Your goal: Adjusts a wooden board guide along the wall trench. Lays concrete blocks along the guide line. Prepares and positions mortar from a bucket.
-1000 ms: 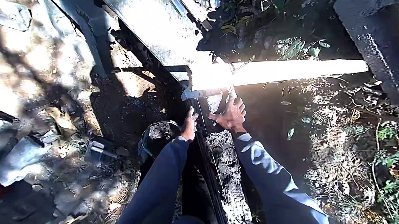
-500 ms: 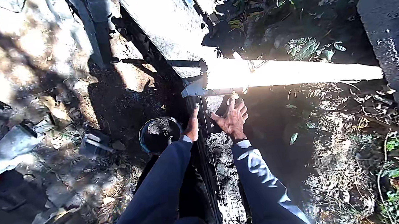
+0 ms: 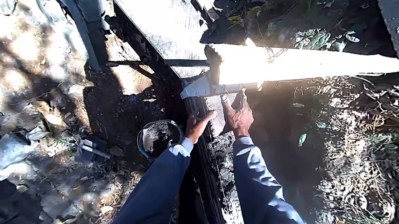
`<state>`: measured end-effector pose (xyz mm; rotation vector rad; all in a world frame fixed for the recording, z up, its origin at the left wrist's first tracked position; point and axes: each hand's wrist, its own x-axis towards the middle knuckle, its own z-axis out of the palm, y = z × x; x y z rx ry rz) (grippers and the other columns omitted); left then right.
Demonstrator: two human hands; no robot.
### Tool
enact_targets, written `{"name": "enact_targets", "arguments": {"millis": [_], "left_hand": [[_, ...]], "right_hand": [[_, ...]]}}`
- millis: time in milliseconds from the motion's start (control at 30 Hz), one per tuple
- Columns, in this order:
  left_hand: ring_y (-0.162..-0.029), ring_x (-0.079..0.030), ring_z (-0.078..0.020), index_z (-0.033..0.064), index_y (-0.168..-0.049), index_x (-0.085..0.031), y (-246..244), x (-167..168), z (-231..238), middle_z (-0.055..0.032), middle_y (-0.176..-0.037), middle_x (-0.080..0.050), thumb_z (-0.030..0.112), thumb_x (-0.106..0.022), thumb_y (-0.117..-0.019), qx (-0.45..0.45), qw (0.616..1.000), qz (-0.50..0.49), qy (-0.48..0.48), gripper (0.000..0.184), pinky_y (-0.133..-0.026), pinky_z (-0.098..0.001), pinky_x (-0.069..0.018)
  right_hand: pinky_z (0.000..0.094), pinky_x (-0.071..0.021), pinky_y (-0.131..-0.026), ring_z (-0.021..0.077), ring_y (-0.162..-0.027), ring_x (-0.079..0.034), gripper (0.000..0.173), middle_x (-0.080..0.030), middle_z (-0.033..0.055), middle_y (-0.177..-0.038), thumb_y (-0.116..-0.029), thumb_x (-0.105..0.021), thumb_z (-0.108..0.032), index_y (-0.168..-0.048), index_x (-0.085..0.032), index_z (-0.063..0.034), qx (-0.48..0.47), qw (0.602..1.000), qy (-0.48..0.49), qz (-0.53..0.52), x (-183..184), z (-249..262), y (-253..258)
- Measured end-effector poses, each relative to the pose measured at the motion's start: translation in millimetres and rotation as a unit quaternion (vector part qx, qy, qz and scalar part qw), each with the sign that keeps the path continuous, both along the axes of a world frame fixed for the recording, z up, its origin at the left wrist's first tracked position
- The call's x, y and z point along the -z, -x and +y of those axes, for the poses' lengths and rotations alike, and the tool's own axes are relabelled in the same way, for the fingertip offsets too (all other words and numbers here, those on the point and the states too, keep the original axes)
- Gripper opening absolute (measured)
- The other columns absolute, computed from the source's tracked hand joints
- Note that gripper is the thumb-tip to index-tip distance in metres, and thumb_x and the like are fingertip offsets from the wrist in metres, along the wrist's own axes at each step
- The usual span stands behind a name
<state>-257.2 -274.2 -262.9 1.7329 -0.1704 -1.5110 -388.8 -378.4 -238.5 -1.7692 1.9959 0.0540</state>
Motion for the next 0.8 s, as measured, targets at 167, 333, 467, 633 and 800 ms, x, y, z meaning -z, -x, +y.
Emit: {"name": "enact_targets", "arguments": {"millis": [167, 333, 467, 633, 800], "left_hand": [[-0.118, -0.062, -0.03, 0.0107, -0.148, -0.051, 3, 13, -2, -0.017, -0.136, -0.062, 0.055, -0.078, -0.0847, -0.012, 1.0, -0.012, 0.006, 0.082, -0.095, -0.0512, -0.0531], [-0.108, -0.064, -0.0271, 0.0067, -0.143, -0.056, 5, 12, -1, -0.0177, -0.127, -0.065, 0.054, -0.08, -0.0837, -0.022, 0.999, -0.026, 0.0, 0.08, -0.089, -0.0461, -0.0544], [-0.112, -0.064, -0.0273, 0.0085, -0.141, -0.058, 8, 12, 1, -0.016, -0.128, -0.066, 0.054, -0.079, -0.0846, -0.019, 0.999, -0.031, 0.003, 0.076, -0.092, -0.0488, -0.0545], [-0.116, -0.062, -0.0284, 0.0042, -0.136, -0.061, 1, 15, -4, -0.0176, -0.127, -0.066, 0.053, -0.08, -0.0842, -0.024, 0.999, -0.043, -0.001, 0.073, -0.097, -0.0499, -0.0515], [-0.122, -0.06, -0.0283, 0.0023, -0.138, -0.059, 0, 13, -8, -0.0181, -0.13, -0.064, 0.047, -0.082, -0.0845, -0.042, 0.999, -0.029, -0.006, 0.073, -0.102, -0.0494, -0.05]], "right_hand": [[0.0669, -0.0524, -0.079, 0.0425, -0.11, -0.066, 0.098, -0.066, 0.0198, -0.129, -0.0804, -0.036, -0.095, -0.162, -0.029, -0.04, -0.017, 1.0, 0.007, -0.001, 3, 0, 0], [0.0669, -0.051, -0.083, 0.042, -0.112, -0.066, 0.097, -0.066, 0.0195, -0.13, -0.0817, -0.037, -0.094, -0.161, -0.034, -0.0371, -0.018, 1.0, -0.009, 0.022, 2, -6, -4], [0.0656, -0.052, -0.082, 0.0402, -0.113, -0.066, 0.097, -0.066, 0.0178, -0.129, -0.0814, -0.033, -0.095, -0.16, -0.036, -0.0369, -0.028, 0.999, -0.016, 0.029, 3, -2, -1], [0.0654, -0.0503, -0.088, 0.041, -0.119, -0.063, 0.099, -0.064, 0.0202, -0.133, -0.0817, -0.042, -0.092, -0.152, -0.051, -0.0228, -0.018, 0.999, -0.018, 0.029, 1, -7, -11], [0.0638, -0.0509, -0.087, 0.0417, -0.117, -0.064, 0.093, -0.066, 0.0218, -0.127, -0.0847, -0.042, -0.089, -0.138, -0.063, -0.0155, -0.033, 0.998, -0.028, 0.042, 4, -13, -11]]}}
